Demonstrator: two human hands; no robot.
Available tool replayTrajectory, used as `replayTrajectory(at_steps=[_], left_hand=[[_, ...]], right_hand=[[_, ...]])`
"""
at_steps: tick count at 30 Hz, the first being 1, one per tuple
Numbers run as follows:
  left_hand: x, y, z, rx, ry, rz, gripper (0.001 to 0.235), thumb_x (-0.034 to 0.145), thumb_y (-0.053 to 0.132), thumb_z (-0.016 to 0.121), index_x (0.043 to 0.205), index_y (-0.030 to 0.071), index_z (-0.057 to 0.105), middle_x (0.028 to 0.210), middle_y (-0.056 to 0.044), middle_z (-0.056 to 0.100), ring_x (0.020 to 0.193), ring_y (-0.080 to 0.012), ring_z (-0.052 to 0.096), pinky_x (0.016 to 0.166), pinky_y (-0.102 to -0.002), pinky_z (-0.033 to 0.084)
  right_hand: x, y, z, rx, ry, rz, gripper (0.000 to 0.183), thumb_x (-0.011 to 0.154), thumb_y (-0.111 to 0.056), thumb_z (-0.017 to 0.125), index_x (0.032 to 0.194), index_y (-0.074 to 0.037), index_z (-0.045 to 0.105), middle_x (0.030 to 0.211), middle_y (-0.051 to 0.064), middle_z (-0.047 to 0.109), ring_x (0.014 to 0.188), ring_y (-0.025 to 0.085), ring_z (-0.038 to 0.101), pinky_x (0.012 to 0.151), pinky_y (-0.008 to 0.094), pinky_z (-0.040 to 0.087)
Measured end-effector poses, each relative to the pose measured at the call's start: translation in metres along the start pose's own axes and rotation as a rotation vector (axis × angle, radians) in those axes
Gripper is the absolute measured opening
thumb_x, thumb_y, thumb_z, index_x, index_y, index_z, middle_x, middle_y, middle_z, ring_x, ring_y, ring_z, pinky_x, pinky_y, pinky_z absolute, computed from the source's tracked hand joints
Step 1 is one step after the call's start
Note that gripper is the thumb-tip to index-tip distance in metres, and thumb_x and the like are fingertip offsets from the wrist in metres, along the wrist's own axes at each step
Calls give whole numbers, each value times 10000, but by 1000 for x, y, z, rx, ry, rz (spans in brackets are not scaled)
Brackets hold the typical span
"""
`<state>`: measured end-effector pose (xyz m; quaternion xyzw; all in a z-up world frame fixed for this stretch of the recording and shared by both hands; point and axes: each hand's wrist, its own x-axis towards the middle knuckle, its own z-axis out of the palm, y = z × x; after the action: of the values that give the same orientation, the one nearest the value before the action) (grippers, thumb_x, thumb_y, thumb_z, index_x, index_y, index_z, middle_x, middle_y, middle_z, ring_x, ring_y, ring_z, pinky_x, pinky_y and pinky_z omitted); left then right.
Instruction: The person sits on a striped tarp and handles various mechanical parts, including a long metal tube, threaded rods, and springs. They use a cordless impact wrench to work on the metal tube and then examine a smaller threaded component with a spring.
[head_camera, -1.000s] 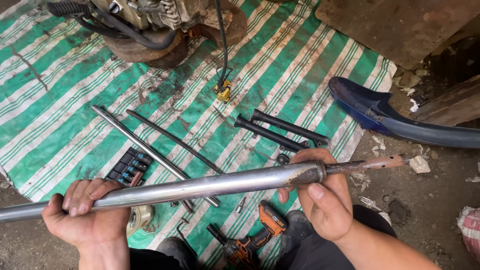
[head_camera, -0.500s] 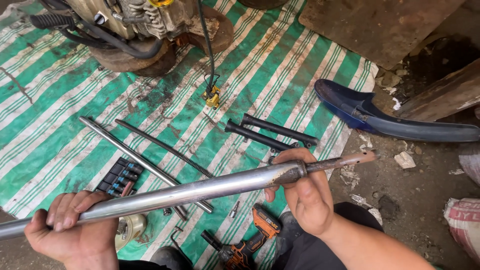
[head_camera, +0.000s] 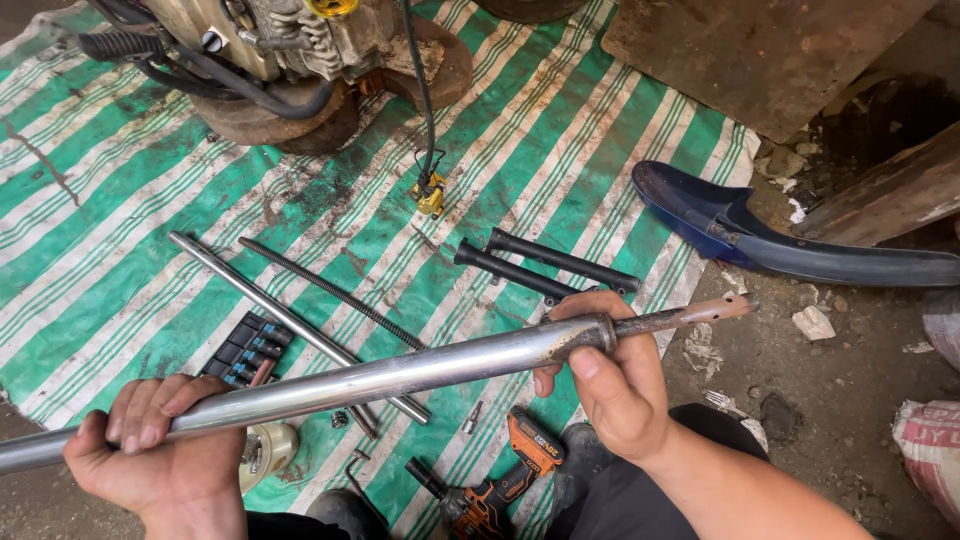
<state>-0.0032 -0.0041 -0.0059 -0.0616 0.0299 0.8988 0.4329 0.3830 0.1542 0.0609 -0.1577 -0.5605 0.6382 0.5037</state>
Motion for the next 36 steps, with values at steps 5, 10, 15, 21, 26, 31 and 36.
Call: replayTrajectory(at_steps=[5,10,15,21,26,31,36], left_hand=[[-1,0,2,1,-20,-1,278,916,249,702,701,176,542,569,100,493,561,-47,532,729,-209,496],[-3,-1,3,8,-41,-21,269,914,245,703,707,176,545,579,103,486,574,-45,521,754,-208,489],[-4,-1,5,20,-51,-28,265,912,250,695,707,181,542,576,106,468,568,-45,488,756,-221,472],[-4,-2,5,30,-40,-20,269,898,261,698,693,182,543,563,102,475,561,-53,488,734,-211,465],[-4,-4,7,56,-39,-9,260,879,260,690,685,186,533,556,108,461,563,-65,479,766,-234,454],[-2,-6,10,12,-18,-7,254,861,243,706,685,179,534,573,106,469,571,-76,494,760,-238,481],[-1,-21,42,-105,349,174,421,699,325,755,953,68,536,839,-8,511,742,-172,576,613,-259,540]], right_hand=[[3,-9,4,-45,-53,0,432,1031,-246,716,1319,23,539,902,182,686,743,254,722,691,381,607],[3,-9,4,-60,-48,-12,430,1010,-243,743,1294,19,555,1059,185,706,733,248,736,683,371,606],[2,-6,1,-9,-59,-6,439,1034,-236,731,1328,28,540,1055,210,731,755,278,736,700,404,622],[5,-7,4,-106,-36,-20,442,1027,-285,744,1296,8,552,927,151,705,726,243,737,663,380,613],[5,-2,1,-77,-19,-27,412,1055,-271,765,1295,-2,565,906,140,698,690,255,737,638,378,609],[7,2,-2,-8,-25,-19,378,1064,-240,774,1292,-1,589,931,161,700,690,274,729,640,396,604],[6,7,-5,53,-153,-17,431,1070,-233,813,1344,1,576,990,206,728,791,263,760,698,378,649]])
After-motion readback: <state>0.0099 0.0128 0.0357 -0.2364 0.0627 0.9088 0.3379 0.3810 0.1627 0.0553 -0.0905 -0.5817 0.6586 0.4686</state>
